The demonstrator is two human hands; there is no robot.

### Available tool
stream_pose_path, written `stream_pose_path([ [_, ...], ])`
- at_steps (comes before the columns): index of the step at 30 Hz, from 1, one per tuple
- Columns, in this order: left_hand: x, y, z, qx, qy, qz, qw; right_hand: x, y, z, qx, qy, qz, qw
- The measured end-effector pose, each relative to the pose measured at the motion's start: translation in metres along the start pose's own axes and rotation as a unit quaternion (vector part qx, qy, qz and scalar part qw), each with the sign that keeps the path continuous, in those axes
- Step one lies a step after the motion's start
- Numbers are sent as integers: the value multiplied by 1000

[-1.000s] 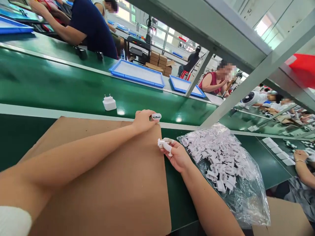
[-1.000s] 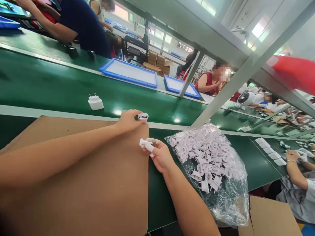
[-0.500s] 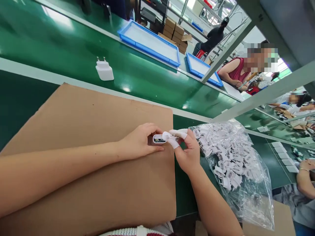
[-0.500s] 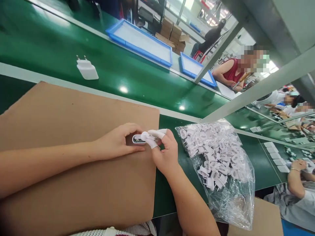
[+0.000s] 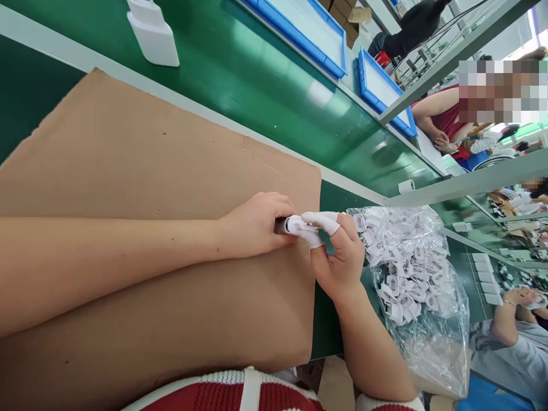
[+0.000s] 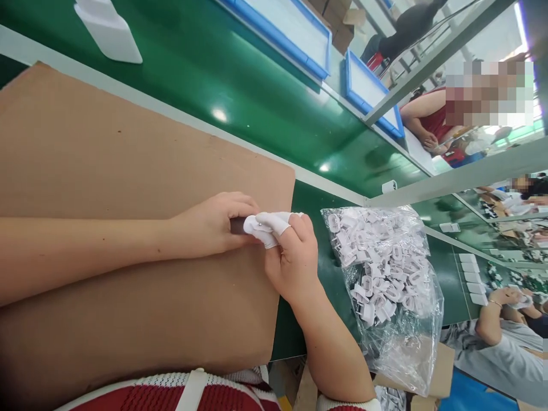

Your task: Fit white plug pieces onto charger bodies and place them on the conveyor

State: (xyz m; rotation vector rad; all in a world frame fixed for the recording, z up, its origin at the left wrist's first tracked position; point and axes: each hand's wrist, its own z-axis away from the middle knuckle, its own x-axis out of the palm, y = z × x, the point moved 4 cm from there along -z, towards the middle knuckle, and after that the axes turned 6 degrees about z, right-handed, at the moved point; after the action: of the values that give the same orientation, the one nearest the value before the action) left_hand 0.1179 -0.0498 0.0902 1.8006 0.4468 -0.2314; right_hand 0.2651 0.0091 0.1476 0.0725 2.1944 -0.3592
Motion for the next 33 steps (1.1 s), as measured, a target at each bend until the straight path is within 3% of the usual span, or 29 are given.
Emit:
stream_pose_path([
  [10, 1, -5, 1, 4, 10, -20, 1000, 4, -1, -1, -23, -42, 71, 996],
  [18, 2, -3, 2, -47, 15, -32, 998, 3, 1, -10, 6, -124, 97, 987],
  [27, 2, 1, 2, -34, 14, -35, 999, 14, 5, 8, 84, -17, 31, 996],
  [30, 1, 2, 2, -74, 18, -11, 997, 20, 8, 17, 139, 8, -38, 990],
  [33, -11, 6, -6, -130, 37, -16, 991, 19, 13, 20, 180, 24, -78, 980],
])
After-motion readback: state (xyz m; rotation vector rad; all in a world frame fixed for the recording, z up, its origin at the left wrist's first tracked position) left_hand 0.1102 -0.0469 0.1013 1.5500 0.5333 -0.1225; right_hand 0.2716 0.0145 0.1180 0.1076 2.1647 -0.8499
